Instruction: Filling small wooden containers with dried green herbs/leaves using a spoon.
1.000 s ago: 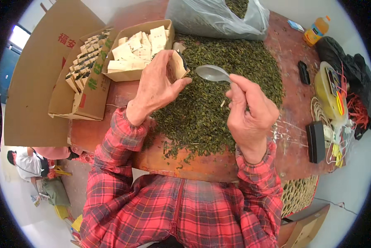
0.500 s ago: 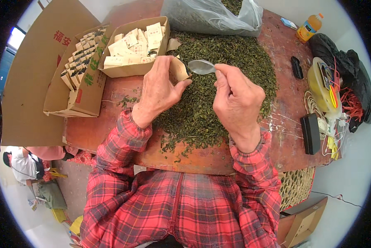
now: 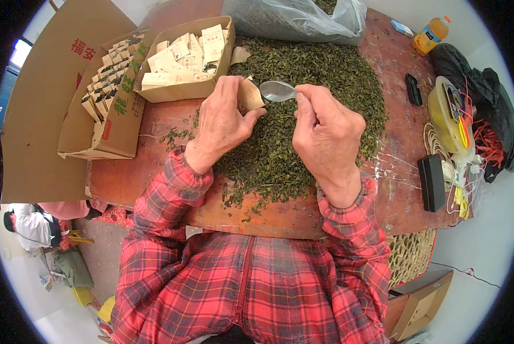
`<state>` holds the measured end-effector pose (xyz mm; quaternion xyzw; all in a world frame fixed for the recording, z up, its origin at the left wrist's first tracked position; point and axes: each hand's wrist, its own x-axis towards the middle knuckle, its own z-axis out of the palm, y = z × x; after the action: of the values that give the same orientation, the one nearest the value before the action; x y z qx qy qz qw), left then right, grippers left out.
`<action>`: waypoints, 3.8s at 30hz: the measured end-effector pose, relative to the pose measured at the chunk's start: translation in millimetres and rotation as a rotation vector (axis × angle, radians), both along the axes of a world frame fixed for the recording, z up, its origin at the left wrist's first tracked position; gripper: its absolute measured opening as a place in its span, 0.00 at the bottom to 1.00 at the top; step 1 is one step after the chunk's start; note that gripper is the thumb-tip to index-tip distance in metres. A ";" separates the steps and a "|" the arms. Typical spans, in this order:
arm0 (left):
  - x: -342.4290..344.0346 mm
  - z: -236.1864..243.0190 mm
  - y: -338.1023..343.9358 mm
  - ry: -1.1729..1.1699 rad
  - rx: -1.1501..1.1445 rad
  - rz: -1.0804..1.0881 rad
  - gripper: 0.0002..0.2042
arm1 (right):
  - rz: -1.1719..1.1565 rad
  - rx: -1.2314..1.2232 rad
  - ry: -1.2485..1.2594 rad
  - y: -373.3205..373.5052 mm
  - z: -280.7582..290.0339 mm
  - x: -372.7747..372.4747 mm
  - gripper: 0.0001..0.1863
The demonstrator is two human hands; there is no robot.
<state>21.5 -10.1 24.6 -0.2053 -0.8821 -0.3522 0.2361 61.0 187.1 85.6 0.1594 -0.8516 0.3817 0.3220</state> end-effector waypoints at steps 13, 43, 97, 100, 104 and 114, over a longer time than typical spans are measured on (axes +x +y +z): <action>3.1 -4.9 2.5 -0.007 -0.004 -0.031 0.23 | 0.136 0.161 0.066 -6.8 -14.1 -8.0 0.09; 0.8 -13.1 -2.3 -0.080 0.108 -0.123 0.15 | -0.080 0.270 0.180 43.4 -13.0 -14.7 0.12; -12.7 -18.0 5.5 -0.126 0.115 -0.153 0.20 | -0.010 -0.507 -0.726 41.7 -8.5 -51.0 0.10; -12.6 -18.4 6.9 -0.154 0.117 -0.139 0.21 | -0.007 -0.452 -0.722 35.3 3.8 -47.2 0.09; -12.4 -16.2 8.8 -0.187 0.094 -0.128 0.21 | 0.031 -0.429 -0.705 30.8 10.7 -45.0 0.10; -11.1 -13.9 10.4 -0.169 0.099 -0.134 0.19 | -0.027 -0.233 -0.680 16.0 22.7 -44.8 0.12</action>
<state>10.4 0.4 10.7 -0.2215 -0.8646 -0.4265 0.1468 16.3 203.1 108.3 -0.0259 -0.8628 0.5032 0.0415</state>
